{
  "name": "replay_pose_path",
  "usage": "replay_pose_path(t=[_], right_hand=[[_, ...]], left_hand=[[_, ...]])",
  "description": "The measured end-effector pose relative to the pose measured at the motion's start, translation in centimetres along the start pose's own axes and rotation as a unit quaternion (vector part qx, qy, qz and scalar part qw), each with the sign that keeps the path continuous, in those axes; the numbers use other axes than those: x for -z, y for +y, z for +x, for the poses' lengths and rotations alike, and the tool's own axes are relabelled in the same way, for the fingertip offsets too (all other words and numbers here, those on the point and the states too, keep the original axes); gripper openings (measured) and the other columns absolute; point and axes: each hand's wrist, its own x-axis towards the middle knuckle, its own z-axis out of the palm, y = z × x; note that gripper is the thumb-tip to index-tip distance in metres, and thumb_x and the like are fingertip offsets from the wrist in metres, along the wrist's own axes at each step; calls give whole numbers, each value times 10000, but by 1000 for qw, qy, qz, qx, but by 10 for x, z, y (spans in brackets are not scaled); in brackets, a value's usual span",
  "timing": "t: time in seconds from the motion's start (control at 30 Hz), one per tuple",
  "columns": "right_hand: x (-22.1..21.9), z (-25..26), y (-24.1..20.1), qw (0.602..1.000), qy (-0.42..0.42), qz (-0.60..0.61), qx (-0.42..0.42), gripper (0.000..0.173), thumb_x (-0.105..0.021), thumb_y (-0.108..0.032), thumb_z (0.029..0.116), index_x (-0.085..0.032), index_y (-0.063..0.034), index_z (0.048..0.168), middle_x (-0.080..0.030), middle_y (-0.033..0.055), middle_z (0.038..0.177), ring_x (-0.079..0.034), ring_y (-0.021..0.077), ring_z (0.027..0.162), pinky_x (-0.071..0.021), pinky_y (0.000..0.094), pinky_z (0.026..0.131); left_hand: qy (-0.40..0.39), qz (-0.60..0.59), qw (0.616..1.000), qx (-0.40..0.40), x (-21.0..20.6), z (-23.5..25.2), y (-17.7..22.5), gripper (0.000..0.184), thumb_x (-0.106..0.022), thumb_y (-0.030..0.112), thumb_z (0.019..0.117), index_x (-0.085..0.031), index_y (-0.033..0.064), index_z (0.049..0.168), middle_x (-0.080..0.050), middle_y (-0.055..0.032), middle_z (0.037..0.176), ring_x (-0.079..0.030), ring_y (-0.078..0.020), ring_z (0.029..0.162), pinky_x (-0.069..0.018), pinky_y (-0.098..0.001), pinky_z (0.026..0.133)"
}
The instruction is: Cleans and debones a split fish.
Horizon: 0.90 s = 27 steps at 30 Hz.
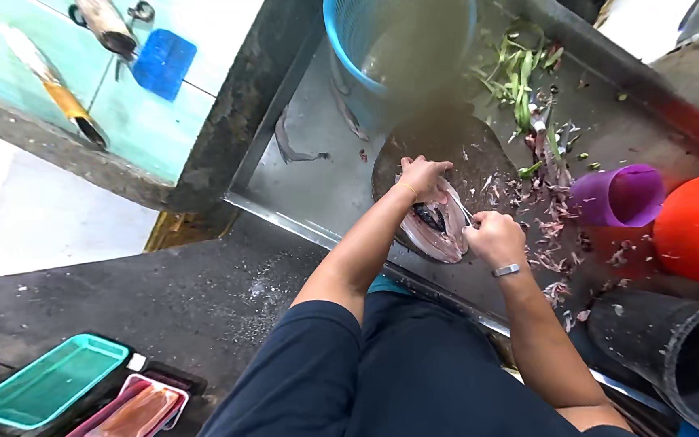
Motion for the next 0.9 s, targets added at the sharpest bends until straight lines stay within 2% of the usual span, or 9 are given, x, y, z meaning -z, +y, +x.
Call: replay_pose_path(t=[0.13,0.27,0.37,0.43,0.53,0.6,0.67,0.8,0.9], right_hand=[[-12,5,5,999,6,28,13,249,-666,-351,898,-710,-106,898,-687,198,822,-678,430,788,-495,657,594],[0,0,2,1000,-5,5,4,282,-663,-363,911,-761,-128,1031,-731,195,922,-701,436,883,-517,672,675],[-10,10,1,1000,-11,4,12,271,-659,-373,894,-729,-117,947,-705,199,852,-692,437,825,-500,665,607],[8,1,9,999,17,6,27,228,-655,-328,922,-730,-114,949,-712,197,863,-693,439,833,-508,685,642],[5,-10,65,984,158,10,75,355,-649,-321,943,-724,-109,1217,-738,193,1061,-708,428,906,-526,688,738],[-22,-1,101,993,117,-21,3,517,-629,-397,981,-606,-114,1413,-672,229,1274,-675,473,1069,-489,724,871],[-34,-2,102,995,94,-38,-17,531,-636,-426,950,-649,-106,1373,-686,215,1270,-683,441,1103,-495,700,908],[-50,-5,31,989,114,-45,87,488,-666,-465,887,-717,-112,1220,-732,170,1127,-711,386,972,-522,644,799],[-61,15,4,980,127,-69,133,347,-619,-364,942,-710,-82,1123,-707,184,1032,-695,389,871,-518,622,706]], left_hand=[[0,-2,1000,-3,-1,-1,2,863,-876,494,721,-529,392,1505,-732,-20,1233,-621,-290,1186,-347,-658,1062],[-3,3,1000,0,-1,2,-1,866,-860,520,740,-506,399,1521,-723,-19,1255,-614,-285,1198,-340,-652,1069],[-6,0,1000,-1,-1,1,0,880,-875,502,723,-510,401,1518,-717,-32,1266,-611,-297,1206,-342,-661,1067],[-1,-5,1000,-8,2,2,-3,860,-865,512,737,-521,385,1515,-718,-40,1269,-612,-305,1211,-338,-667,1071],[-25,-19,999,-23,7,0,-8,865,-868,447,777,-484,354,1547,-700,-52,1316,-602,-320,1232,-324,-676,1086],[-53,-21,998,-42,12,-2,-13,898,-870,397,800,-432,330,1581,-688,-72,1336,-604,-334,1238,-323,-671,1096],[-58,-31,996,-56,15,-3,-14,909,-885,383,793,-435,325,1581,-688,-100,1334,-605,-357,1236,-312,-687,1108],[-73,-27,995,-56,12,0,-17,948,-905,389,765,-424,361,1581,-696,-123,1295,-611,-365,1210,-317,-694,1096],[-79,-18,995,-58,17,5,-17,968,-911,364,759,-413,355,1589,-692,-84,1324,-602,-342,1226,-321,-684,1086]])
